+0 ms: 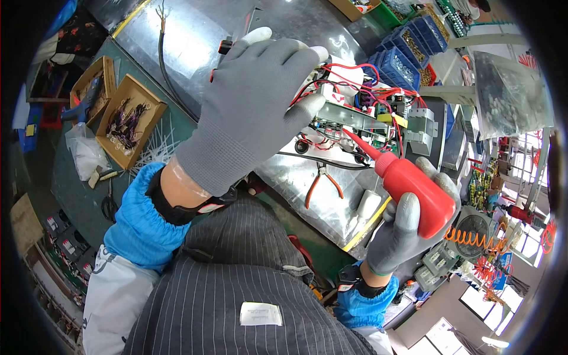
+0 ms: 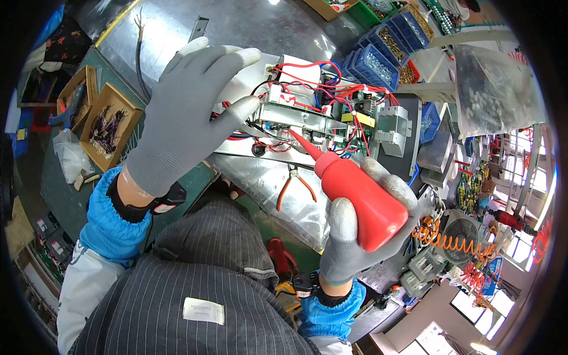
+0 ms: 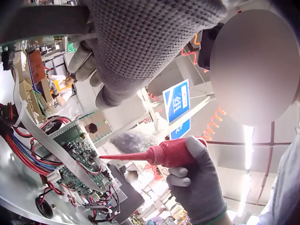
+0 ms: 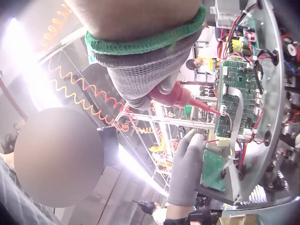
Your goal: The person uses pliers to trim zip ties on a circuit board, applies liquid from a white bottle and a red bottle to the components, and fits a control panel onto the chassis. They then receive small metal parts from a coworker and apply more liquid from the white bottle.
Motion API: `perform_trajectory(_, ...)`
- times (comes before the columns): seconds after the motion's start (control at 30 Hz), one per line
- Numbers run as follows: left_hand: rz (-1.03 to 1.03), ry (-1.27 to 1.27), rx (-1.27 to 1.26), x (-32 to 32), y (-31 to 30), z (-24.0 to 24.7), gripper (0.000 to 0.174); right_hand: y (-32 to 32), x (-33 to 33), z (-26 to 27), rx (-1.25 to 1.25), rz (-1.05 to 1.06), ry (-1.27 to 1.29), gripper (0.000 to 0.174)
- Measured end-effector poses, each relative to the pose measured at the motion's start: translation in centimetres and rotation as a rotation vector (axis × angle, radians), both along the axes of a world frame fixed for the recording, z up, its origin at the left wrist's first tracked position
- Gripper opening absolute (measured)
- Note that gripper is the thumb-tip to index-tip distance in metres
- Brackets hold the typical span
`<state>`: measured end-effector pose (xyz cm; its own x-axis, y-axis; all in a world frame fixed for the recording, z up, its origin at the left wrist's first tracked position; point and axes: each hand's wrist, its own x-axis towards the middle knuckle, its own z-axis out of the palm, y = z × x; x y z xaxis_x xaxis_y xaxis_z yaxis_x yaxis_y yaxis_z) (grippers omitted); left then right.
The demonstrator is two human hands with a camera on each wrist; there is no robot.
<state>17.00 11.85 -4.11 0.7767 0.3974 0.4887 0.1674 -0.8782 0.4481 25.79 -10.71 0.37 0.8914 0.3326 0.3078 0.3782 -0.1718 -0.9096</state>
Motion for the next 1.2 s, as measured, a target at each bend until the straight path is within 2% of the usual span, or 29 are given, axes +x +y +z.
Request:
perform_trajectory(0.13, -0.009, -0.026, -0.004, 0.03, 0.03, -0.13, 0.046, 0.27, -0.13, -0.32, 0.1, 0.047, 0.016, 0.064)
perform_trajectory(0.43, 0.027, 0.007, 0.025, 0.02, -0.11, -0.23, 0.045, 0.01, -0.18, 0.14, -0.003, 0.053, -0.032, 0.062)
perform_trajectory(1.2, 0.036, 0.015, 0.033, -0.02, -0.24, -0.32, 0.048, 0.32, -0.04, 0.22, -0.017, 0.03, -0.08, 0.064)
